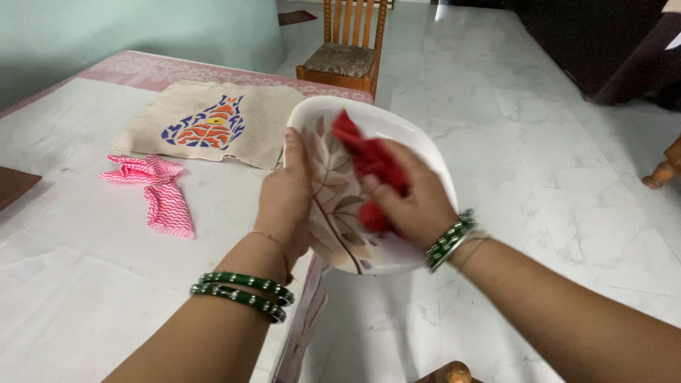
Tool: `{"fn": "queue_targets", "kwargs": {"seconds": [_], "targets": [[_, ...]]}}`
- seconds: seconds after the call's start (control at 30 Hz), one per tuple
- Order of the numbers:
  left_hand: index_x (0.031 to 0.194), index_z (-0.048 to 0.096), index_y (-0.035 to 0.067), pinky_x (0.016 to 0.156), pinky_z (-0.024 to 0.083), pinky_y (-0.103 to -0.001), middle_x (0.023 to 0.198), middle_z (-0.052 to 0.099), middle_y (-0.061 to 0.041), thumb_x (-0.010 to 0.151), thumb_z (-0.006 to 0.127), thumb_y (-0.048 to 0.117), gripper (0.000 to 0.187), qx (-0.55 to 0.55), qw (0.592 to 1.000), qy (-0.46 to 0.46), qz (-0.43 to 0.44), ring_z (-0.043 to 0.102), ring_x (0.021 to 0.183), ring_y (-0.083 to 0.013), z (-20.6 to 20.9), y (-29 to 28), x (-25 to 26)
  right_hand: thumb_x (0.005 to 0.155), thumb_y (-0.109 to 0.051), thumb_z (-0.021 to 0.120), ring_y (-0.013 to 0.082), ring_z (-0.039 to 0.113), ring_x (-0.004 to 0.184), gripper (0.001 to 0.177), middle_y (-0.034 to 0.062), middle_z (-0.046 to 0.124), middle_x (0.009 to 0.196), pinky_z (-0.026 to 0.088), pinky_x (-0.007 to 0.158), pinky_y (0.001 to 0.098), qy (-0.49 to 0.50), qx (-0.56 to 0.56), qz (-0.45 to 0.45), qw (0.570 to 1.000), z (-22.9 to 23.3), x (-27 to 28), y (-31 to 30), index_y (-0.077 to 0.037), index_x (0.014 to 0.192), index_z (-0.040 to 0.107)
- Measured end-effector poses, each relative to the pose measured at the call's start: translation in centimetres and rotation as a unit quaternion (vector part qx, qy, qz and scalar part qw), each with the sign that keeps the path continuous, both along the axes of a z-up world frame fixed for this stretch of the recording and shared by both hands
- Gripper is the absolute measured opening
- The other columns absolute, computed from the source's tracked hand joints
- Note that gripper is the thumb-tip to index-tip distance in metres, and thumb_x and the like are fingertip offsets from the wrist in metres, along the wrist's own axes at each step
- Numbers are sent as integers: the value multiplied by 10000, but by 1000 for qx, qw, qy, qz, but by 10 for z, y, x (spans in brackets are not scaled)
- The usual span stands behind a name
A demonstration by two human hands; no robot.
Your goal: The person wipes a plate and a mug with a cloth, cleans the table surface with the cloth, and wipes a ceramic tea set on a tray before folding the cloth.
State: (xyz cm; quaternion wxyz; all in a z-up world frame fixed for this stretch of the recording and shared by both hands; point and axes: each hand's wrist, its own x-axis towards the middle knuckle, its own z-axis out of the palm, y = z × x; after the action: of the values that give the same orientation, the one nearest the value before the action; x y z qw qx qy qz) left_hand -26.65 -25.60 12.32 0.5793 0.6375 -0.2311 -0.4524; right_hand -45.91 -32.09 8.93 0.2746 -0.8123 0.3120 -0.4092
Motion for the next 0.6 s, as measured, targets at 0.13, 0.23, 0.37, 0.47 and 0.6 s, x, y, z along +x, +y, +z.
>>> {"fn": "queue_targets", "kwargs": {"seconds": [0.13, 0.23, 0.37, 0.47, 0.6], "targets": [[1291, 670, -24, 893, 577, -433, 1210, 731, -196, 834, 288, 822, 1034, -23, 999, 35, -28, 710, 1067, -316, 5, -2, -11, 1086, -434, 382, 370, 210, 1617, 650, 204, 252, 1733, 161, 1294, 520, 75, -183, 87, 976, 4, 45, 15, -82, 1630, 334], [1367, 605, 12, 958, 541, -455, 1316, 659, -174, 818, 311, 819, 1019, -50, 998, -5, -47, 645, 1184, -300, 9, 4, -11, 1080, -480, 327, 353, 196, 1606, 665, 190, 217, 1729, 147, 1298, 509, 84, -178, 10, 980, -10, 42, -24, -97, 1624, 330], [1364, 611, 18, 963, 553, -466, 1329, 674, -169, 811, 339, 802, 997, -70, 997, 20, -40, 652, 1201, -301, 21, 13, -7, 1053, -462, 363, 379, 224, 1548, 675, 211, 205, 1687, 200, 1239, 446, 119, -94, -165, 975, -40, -2, -97, -73, 1599, 291], [1375, 592, 47, 949, 557, -472, 1325, 655, -153, 805, 344, 785, 964, -94, 994, 34, -35, 651, 1185, -292, 26, 16, -1, 1073, -431, 457, 464, 315, 1484, 670, 324, 317, 1600, 266, 1200, 475, 152, -83, -278, 945, -63, -46, -116, 35, 1543, 350], [1295, 684, -45, 1012, 523, -383, 1258, 734, -199, 870, 317, 789, 1005, -150, 983, -86, -61, 683, 1178, -296, 18, 3, 9, 996, -335, 551, 334, 628, 1135, 502, 214, 635, 1298, 499, 979, 430, -29, 303, -317, 898, -71, -79, -114, -33, 1396, 516]]}}
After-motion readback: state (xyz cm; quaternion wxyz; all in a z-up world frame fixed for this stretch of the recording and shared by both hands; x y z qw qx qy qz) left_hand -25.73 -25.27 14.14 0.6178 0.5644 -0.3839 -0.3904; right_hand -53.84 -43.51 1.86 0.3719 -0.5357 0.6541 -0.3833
